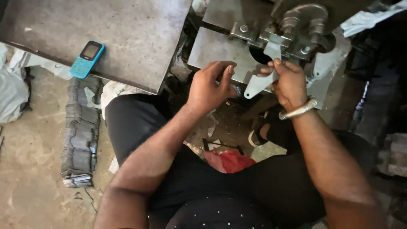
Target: Manually feeding metal blanks into a stamping or punching machine to shape them.
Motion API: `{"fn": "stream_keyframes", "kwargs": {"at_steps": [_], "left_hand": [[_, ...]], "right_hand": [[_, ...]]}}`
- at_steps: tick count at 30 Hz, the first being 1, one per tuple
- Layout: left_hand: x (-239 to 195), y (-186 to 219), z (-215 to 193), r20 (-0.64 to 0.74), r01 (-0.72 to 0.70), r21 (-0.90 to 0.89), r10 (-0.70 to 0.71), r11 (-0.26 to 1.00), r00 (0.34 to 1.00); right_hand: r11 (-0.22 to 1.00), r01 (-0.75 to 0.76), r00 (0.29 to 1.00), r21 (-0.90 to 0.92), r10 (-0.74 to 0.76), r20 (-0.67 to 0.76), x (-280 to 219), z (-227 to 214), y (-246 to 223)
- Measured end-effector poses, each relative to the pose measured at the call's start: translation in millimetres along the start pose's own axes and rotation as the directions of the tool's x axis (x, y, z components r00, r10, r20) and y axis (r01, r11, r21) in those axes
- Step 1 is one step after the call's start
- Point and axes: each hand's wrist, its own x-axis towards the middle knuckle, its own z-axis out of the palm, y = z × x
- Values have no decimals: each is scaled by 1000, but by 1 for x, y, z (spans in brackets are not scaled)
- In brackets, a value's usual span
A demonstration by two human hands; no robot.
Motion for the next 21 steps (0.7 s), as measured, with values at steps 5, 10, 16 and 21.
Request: {"fn": "stream_keyframes", "kwargs": {"at_steps": [5,10,16,21], "left_hand": [[-1,-2,7,2,-124,22,124,992,992],[0,8,13,65,-2,15,1,1000,998],[-3,15,28,114,-141,144,126,979,985],[-17,25,38,173,-289,163,261,943,950]], "right_hand": [[998,56,998,-6,-56,25,2,-2,6],[997,-25,1000,67,24,7,-1,-2,5],[935,104,992,-339,-123,-35,-49,-29,-35],[704,342,840,-622,-526,-135,-32,-92,-80]]}}
